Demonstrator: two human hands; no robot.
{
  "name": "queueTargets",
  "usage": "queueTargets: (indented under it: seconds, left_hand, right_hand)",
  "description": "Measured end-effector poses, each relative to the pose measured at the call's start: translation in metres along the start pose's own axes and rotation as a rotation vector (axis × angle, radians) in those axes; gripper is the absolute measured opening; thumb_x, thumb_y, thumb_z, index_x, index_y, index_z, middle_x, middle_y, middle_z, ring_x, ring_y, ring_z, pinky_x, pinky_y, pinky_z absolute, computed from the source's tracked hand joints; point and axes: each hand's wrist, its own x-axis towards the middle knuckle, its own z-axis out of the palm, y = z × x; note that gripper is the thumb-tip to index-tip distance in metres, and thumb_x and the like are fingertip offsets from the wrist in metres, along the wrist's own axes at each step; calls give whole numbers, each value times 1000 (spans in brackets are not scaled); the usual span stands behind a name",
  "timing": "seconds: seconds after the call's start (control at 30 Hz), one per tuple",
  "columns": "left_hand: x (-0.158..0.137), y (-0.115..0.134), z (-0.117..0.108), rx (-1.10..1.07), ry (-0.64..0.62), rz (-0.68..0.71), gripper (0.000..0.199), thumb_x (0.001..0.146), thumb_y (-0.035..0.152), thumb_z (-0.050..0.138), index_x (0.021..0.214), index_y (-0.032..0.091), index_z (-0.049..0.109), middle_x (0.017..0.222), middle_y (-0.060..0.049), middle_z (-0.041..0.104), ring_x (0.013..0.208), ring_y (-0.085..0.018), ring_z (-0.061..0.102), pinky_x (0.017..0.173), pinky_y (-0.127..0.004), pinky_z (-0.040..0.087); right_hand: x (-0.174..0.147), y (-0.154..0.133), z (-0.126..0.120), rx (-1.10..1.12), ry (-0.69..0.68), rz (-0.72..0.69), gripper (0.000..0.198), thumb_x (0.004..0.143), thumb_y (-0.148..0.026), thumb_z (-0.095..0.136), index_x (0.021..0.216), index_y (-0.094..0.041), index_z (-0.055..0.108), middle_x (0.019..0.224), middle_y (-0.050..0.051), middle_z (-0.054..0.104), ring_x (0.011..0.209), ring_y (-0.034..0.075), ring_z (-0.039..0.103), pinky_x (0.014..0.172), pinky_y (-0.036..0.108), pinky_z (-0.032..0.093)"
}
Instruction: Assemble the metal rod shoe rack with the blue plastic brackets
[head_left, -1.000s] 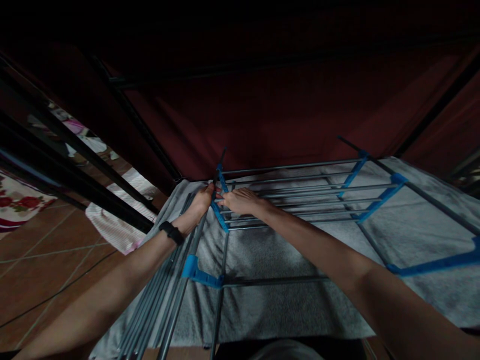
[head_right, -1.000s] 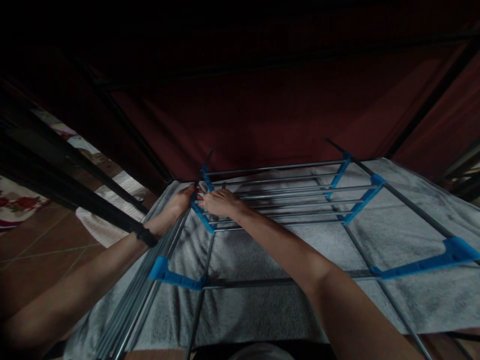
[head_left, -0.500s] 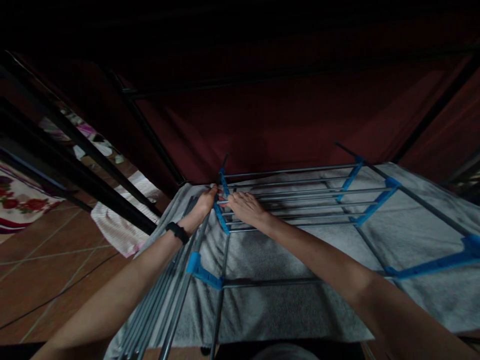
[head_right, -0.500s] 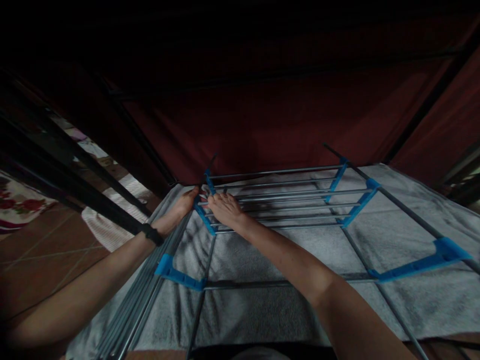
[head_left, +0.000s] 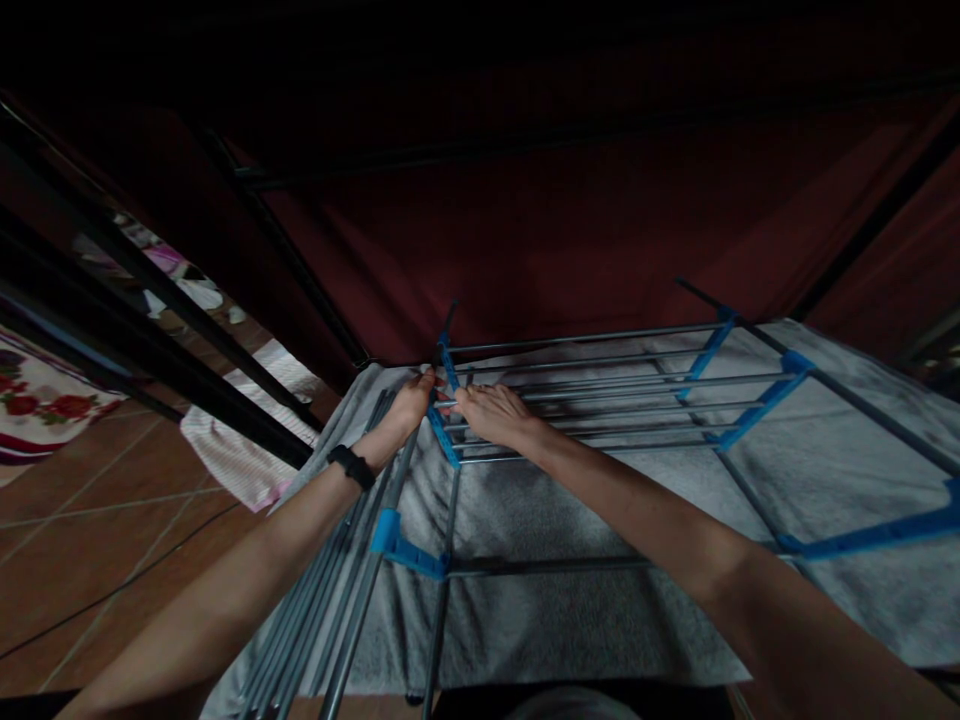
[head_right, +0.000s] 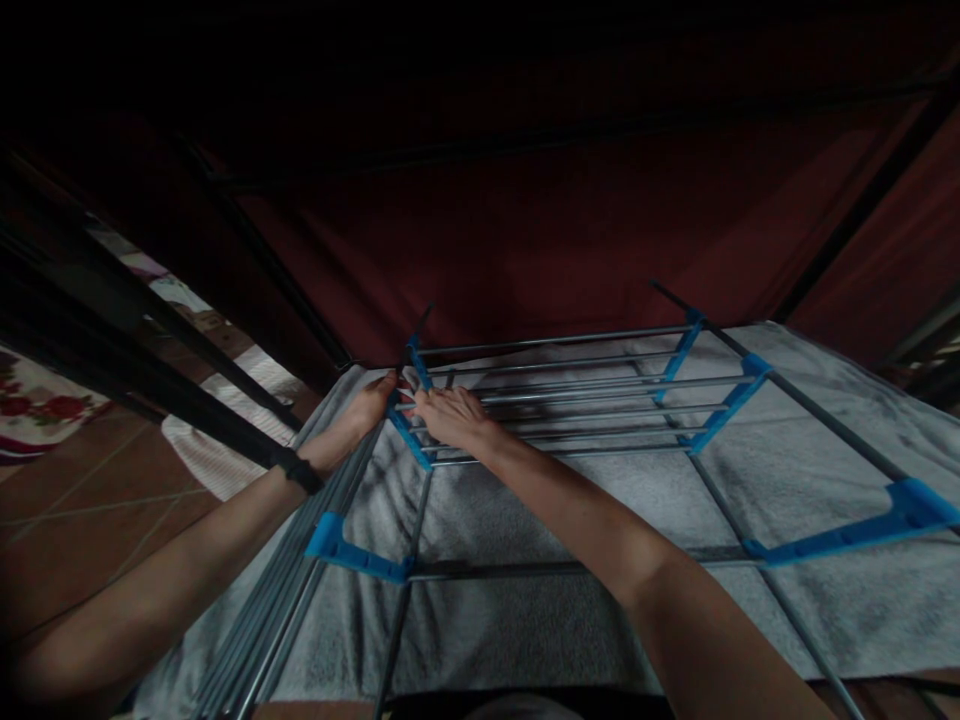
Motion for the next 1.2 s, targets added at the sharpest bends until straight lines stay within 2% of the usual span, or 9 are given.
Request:
queueTargets:
  seconds: [0.17,0.4,0.6,0.73,0.83,1.0,1.2]
  left_hand:
    - [0,-1,-1,20,-16,3,40,97,41,39,88,16,69,84,-13,78,103,-30,73,80,-30,60]
    - [5,-7,-2,103,-16,71,41,98,41,38,89,16,70,84,-13,78,98,-30,74,80,-31,59]
    - [20,-19,-2,412,-55,157,43,102,35,34,103,12,71,108,-18,78,105,-28,74,88,-30,55]
    - [23,-24,-1,610,-35,171,43,103,40,41,118,11,68,122,-22,75,113,-30,72,93,-32,52]
    - [20,-23,-1,673,-28,172,41,103,38,42,122,10,66,123,-23,74,114,-30,72,94,-33,52]
    - [17,-20,-3,597,-40,211,44,106,35,33,118,9,66,117,-22,75,109,-29,73,91,-34,52]
    - [18,-21,-4,621,-45,237,43,106,33,29,111,10,65,112,-22,75,104,-28,73,86,-32,52]
  right_hand:
    - [1,0,-3,22,-35,13,38,111,-38,33,126,-17,62,124,15,74,110,26,73,89,40,55]
    - [1,1,3,-2,14,10,38,111,-40,34,123,-17,63,119,14,75,105,25,72,87,38,54]
    - [-8,-4,10,-107,121,10,33,110,-37,41,119,-15,64,119,14,72,115,25,65,105,41,45]
    - [-18,-1,13,-150,150,75,30,109,-34,41,120,-15,62,120,14,70,115,25,62,107,42,43]
    - [-22,5,13,-161,128,105,33,110,-36,37,119,-15,62,118,14,71,112,25,64,104,42,44]
    - [-19,12,8,-134,54,57,35,110,-37,35,118,-16,62,117,14,73,108,26,67,93,39,50]
    - [-17,13,1,-111,-21,48,39,111,-36,31,122,-14,62,122,18,73,111,26,69,91,37,51]
